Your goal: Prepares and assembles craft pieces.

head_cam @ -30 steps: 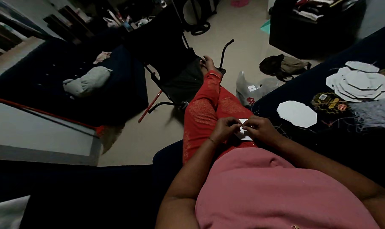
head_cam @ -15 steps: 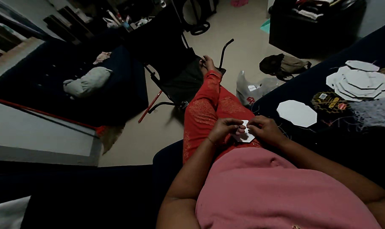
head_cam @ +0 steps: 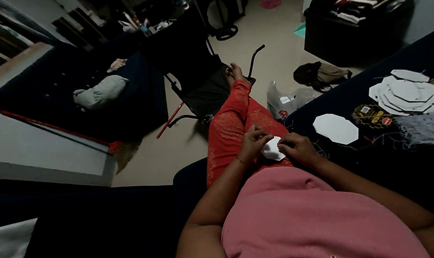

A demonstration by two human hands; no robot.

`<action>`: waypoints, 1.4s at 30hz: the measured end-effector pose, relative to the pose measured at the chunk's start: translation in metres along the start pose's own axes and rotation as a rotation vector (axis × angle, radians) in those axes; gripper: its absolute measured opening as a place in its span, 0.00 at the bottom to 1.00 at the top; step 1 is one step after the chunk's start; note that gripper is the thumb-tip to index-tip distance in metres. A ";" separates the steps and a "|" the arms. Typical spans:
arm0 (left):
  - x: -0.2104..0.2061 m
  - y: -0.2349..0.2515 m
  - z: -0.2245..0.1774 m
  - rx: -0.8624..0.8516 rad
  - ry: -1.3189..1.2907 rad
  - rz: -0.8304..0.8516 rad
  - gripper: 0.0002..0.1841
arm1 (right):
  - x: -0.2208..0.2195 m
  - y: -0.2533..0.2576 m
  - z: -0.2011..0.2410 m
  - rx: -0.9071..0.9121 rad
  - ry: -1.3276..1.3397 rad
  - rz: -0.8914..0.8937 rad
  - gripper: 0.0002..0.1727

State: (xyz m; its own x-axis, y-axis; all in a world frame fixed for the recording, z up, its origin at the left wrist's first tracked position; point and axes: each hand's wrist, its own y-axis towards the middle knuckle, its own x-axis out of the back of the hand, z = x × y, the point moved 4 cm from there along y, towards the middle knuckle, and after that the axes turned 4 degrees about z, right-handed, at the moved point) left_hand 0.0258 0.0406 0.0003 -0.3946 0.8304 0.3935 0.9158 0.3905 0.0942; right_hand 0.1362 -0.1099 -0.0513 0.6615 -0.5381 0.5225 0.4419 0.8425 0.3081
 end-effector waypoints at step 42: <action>-0.018 0.002 0.006 0.155 -0.165 0.185 0.06 | 0.001 -0.001 0.018 -0.146 0.074 -0.002 0.11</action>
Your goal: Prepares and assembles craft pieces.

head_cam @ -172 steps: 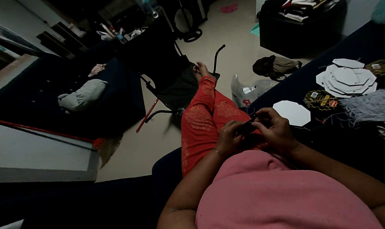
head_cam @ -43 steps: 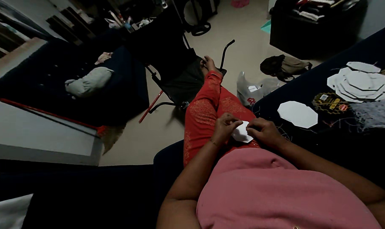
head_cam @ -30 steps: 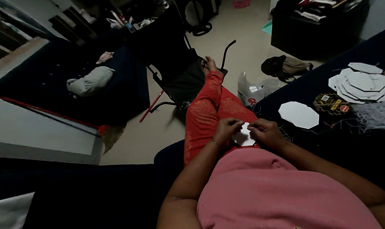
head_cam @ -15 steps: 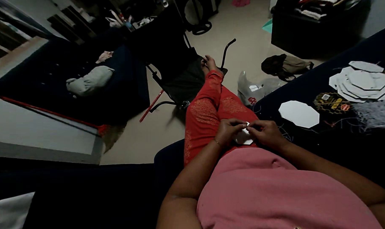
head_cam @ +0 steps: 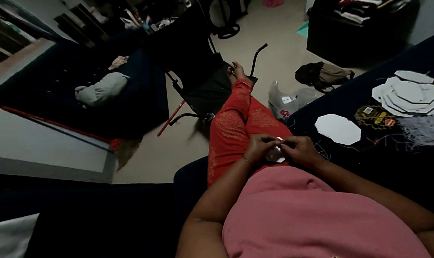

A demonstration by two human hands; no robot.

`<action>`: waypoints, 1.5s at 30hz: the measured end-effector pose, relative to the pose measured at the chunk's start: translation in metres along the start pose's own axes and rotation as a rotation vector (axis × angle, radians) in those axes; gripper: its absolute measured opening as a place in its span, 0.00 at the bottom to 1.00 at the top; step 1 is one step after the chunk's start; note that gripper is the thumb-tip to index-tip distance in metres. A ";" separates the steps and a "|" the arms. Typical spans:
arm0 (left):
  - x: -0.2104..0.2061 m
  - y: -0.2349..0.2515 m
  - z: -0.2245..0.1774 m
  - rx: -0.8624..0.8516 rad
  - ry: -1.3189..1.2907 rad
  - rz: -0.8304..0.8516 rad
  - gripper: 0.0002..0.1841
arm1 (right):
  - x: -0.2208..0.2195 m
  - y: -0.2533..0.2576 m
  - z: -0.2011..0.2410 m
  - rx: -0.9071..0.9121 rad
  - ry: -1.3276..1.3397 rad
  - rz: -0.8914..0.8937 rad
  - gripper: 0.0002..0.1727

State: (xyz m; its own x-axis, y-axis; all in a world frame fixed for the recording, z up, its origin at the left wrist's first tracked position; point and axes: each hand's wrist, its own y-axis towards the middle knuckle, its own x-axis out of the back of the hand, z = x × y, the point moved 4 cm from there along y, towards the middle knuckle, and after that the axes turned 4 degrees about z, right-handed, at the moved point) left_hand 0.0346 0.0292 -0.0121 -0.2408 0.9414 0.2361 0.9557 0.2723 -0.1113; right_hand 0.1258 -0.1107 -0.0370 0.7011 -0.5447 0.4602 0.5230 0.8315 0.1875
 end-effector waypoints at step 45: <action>0.004 -0.001 0.003 -0.034 -0.142 -0.118 0.09 | -0.006 -0.004 0.010 0.434 -0.355 -0.078 0.08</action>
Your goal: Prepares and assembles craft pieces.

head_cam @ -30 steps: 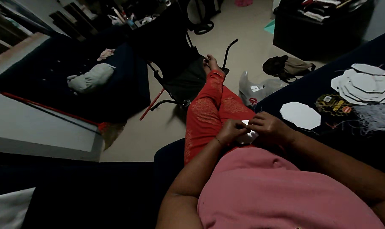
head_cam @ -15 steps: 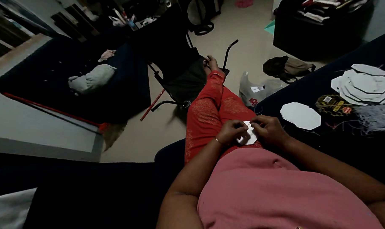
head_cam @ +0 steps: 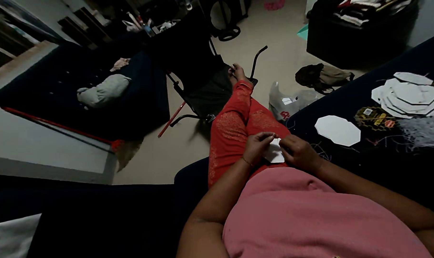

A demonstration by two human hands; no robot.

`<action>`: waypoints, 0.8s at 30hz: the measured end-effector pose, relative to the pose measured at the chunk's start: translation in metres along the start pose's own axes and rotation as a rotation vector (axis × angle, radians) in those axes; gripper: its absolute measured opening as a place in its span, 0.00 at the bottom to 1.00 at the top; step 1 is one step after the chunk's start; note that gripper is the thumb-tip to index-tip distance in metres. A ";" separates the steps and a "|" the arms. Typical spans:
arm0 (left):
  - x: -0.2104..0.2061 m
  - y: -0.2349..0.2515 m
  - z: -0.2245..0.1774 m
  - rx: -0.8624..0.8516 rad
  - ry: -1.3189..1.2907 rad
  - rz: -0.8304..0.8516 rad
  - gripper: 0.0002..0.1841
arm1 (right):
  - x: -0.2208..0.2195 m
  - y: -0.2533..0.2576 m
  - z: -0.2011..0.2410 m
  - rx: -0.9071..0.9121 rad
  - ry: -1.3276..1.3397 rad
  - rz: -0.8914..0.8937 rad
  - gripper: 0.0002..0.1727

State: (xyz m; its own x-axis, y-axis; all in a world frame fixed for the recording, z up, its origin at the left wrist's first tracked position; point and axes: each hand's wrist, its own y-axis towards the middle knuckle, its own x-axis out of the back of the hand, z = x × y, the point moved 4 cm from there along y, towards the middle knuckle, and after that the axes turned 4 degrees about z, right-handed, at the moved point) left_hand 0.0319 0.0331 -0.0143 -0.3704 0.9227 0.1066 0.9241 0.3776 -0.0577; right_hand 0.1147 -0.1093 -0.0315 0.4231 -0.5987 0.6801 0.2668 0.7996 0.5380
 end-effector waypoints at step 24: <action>-0.010 0.004 0.004 0.036 0.259 0.049 0.09 | -0.007 0.001 -0.017 -0.193 0.371 -0.171 0.12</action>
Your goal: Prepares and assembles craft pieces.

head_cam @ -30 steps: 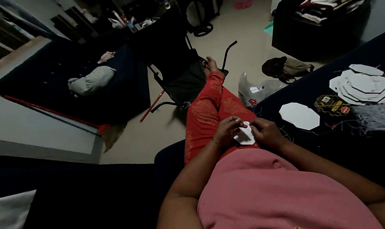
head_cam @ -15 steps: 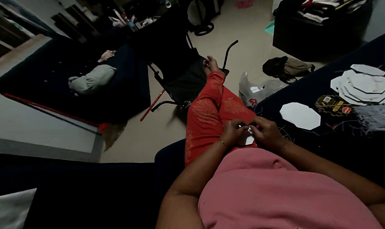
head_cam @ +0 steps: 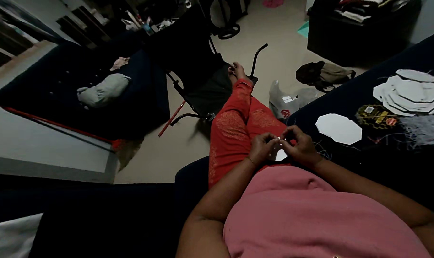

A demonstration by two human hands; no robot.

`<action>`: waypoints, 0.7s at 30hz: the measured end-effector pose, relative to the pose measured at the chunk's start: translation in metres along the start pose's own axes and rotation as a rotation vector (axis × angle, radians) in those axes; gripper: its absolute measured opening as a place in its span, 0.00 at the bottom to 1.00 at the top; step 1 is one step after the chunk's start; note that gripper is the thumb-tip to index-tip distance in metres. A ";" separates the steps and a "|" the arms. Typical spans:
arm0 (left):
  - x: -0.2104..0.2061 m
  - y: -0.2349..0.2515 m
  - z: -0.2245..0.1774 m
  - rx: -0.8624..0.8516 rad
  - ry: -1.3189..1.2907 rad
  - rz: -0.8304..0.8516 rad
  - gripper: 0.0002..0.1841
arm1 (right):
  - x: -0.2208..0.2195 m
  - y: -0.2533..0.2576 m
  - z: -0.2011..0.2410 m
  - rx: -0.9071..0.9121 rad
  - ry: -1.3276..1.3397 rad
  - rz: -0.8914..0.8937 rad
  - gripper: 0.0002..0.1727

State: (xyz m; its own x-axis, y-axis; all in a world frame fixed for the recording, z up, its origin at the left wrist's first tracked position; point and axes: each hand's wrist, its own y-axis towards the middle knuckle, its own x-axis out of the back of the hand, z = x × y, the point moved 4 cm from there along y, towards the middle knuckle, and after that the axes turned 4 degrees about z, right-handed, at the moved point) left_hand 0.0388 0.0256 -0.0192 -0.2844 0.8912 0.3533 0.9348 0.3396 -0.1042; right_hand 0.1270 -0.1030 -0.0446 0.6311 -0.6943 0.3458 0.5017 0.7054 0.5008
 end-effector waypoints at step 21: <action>-0.012 -0.004 -0.010 -0.325 0.458 -0.037 0.09 | -0.001 0.003 0.010 0.123 -0.313 0.008 0.10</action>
State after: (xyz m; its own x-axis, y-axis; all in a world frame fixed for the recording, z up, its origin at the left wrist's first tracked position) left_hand 0.0406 0.0109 -0.0136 -0.2643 0.6347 0.7261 0.9641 0.1930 0.1822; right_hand 0.1224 -0.1015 -0.0356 0.4125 -0.7123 0.5678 0.4100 0.7018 0.5825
